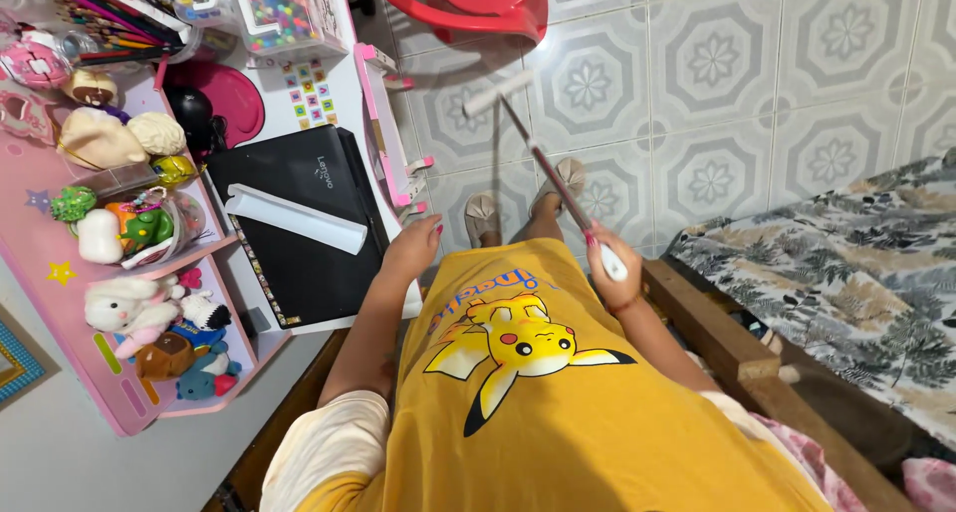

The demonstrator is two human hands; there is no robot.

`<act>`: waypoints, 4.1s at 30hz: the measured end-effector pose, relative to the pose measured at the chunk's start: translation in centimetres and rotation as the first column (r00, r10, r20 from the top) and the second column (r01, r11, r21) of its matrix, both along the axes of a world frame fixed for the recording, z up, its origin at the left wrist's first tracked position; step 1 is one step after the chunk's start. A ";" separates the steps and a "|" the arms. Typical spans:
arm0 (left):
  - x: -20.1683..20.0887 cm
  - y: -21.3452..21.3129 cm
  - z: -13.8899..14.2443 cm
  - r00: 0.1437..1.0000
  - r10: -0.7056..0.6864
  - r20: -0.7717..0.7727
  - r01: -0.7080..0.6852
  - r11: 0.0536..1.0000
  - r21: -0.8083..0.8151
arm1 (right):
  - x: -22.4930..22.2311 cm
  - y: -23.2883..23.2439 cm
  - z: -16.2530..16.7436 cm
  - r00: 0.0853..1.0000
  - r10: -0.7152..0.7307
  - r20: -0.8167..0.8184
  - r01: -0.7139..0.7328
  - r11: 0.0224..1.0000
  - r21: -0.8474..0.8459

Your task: The person sweeps the tiled floor with a broom, collecting debris into a red dustpan, then uses a lint roller on the floor near a desk and bed, and continues sweeping around a plastic chair and storage bins.

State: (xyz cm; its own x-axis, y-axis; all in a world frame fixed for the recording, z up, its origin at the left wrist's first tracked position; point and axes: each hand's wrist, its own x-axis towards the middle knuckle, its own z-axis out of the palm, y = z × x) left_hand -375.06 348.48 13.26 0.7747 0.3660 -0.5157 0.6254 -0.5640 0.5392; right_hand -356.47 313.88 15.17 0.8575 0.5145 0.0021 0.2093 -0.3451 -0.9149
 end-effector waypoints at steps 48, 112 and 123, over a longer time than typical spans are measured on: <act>11.8 -5.1 -0.2 0.956 -0.270 -0.111 0.276 0.960 0.038 | 7.3 -11.1 -6.6 0.871 -0.490 -0.041 0.491 0.871 0.018; 54.7 1.7 0.9 0.102 -0.975 -0.198 0.995 0.103 0.008 | -7.1 15.1 -2.2 -0.408 -0.902 0.145 0.893 -0.427 -0.142; 56.8 -3.4 1.2 0.000 -0.993 -0.120 0.999 -0.004 0.038 | 0.9 4.8 -10.0 -0.606 -0.787 0.118 0.793 -0.609 0.011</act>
State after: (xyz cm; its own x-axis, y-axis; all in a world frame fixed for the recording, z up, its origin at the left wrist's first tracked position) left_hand -318.28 345.07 14.42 0.3855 -0.7091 -0.5905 -0.5839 -0.6829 0.4389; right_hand -355.62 318.71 5.18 -0.1117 -0.9878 0.1086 -0.4580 -0.0459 -0.8877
